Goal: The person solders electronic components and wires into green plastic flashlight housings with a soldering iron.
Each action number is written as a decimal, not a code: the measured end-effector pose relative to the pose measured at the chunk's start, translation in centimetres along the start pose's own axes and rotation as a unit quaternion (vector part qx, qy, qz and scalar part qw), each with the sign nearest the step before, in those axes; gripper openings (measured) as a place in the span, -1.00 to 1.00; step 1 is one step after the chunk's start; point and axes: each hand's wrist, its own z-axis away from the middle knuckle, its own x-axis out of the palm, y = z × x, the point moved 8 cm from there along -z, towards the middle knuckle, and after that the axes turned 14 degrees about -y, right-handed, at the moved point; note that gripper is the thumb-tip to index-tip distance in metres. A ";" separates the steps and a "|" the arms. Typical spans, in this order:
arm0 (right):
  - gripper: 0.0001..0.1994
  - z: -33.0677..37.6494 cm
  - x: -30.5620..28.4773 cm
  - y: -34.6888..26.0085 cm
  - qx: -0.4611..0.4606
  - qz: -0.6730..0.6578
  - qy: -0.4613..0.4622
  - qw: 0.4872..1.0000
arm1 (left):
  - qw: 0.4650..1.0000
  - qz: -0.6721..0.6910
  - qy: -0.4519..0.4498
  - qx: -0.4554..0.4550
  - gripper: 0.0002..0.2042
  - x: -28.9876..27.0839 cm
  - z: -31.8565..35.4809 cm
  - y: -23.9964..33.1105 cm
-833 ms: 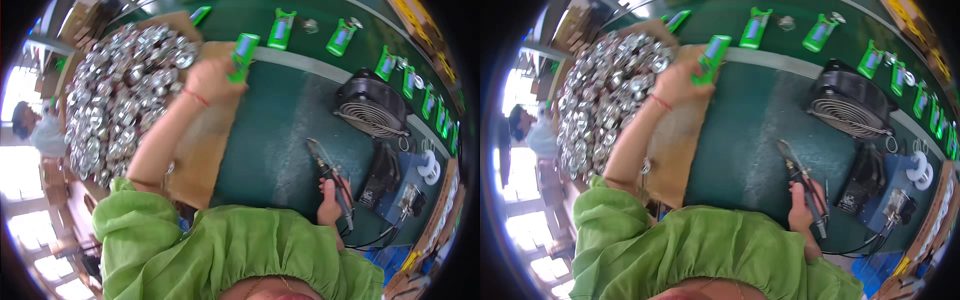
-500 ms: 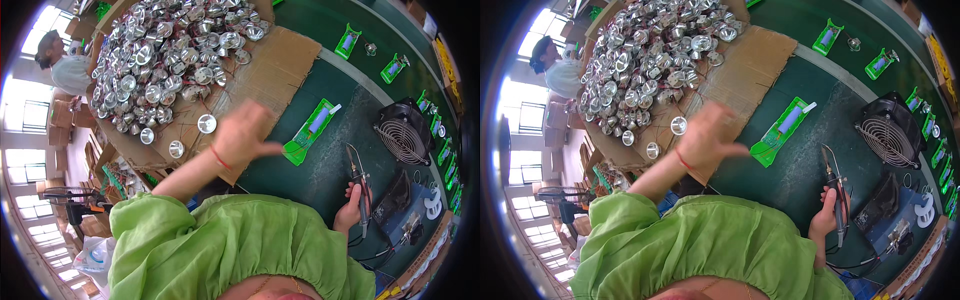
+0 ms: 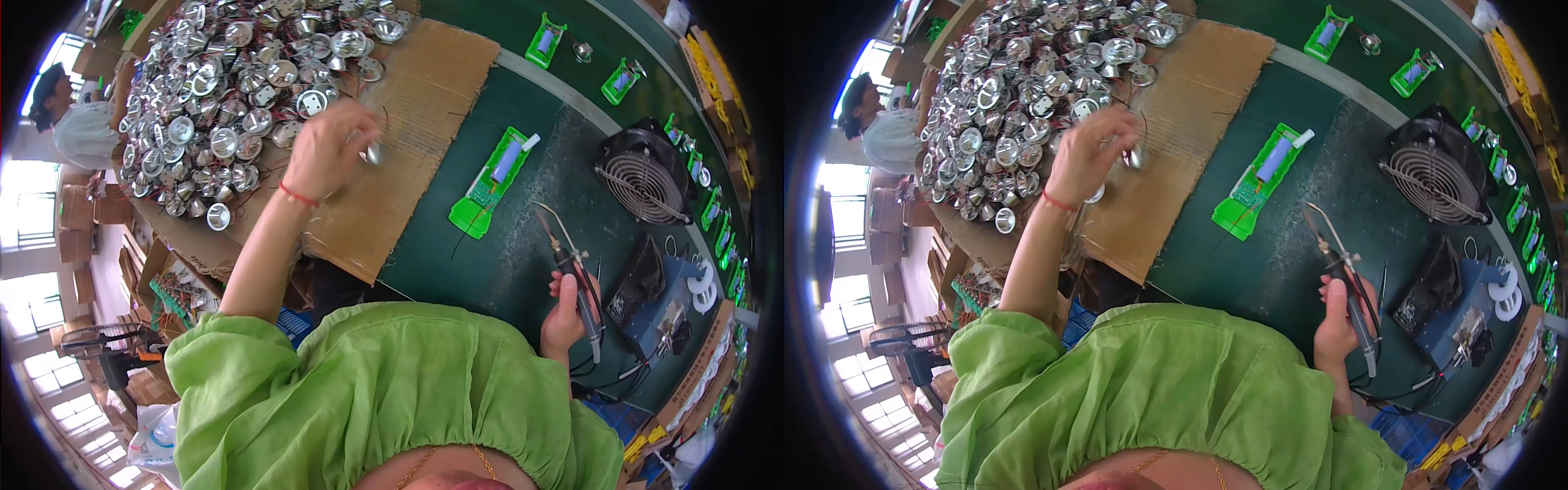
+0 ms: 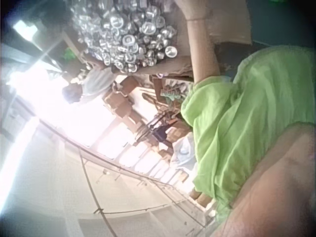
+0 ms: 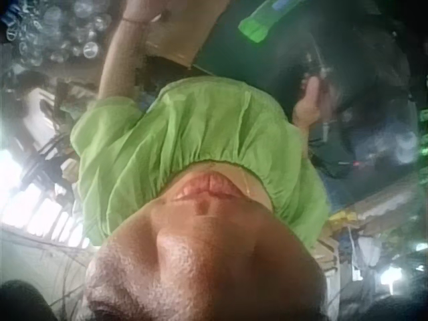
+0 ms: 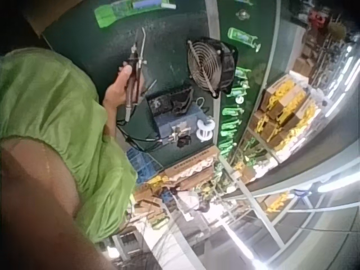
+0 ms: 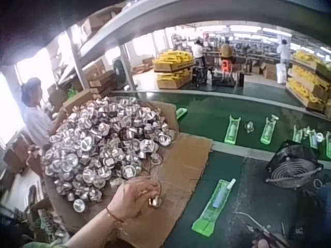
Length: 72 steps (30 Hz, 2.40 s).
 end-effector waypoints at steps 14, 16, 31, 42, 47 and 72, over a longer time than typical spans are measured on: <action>-0.77 0.1 4.2 -1.4 -0.029 0.062 -0.129 0.989 | 0.951 0.278 -0.122 -0.065 -0.83 10.4 1.6 5.6; -0.78 0.0 4.3 -1.5 -0.051 0.068 -0.127 0.988 | 0.966 0.244 -0.088 0.004 -0.85 10.2 1.7 6.3; -0.81 -0.6 4.9 -0.5 -0.035 0.049 -0.110 0.992 | 0.968 0.212 -0.134 -0.021 -0.85 11.1 0.5 6.6; -0.75 -0.3 3.4 0.0 -0.020 -0.042 -0.067 0.997 | 0.970 0.195 -0.140 -0.028 -0.85 11.1 0.3 6.6; -0.75 -0.3 3.3 0.1 -0.022 -0.046 -0.078 0.996 | 0.971 0.184 -0.146 -0.037 -0.86 11.0 0.4 6.8; -0.78 -1.5 5.1 1.1 0.031 -0.073 -0.096 0.992 | 0.972 0.204 -0.112 -0.004 -0.87 10.2 0.2 7.1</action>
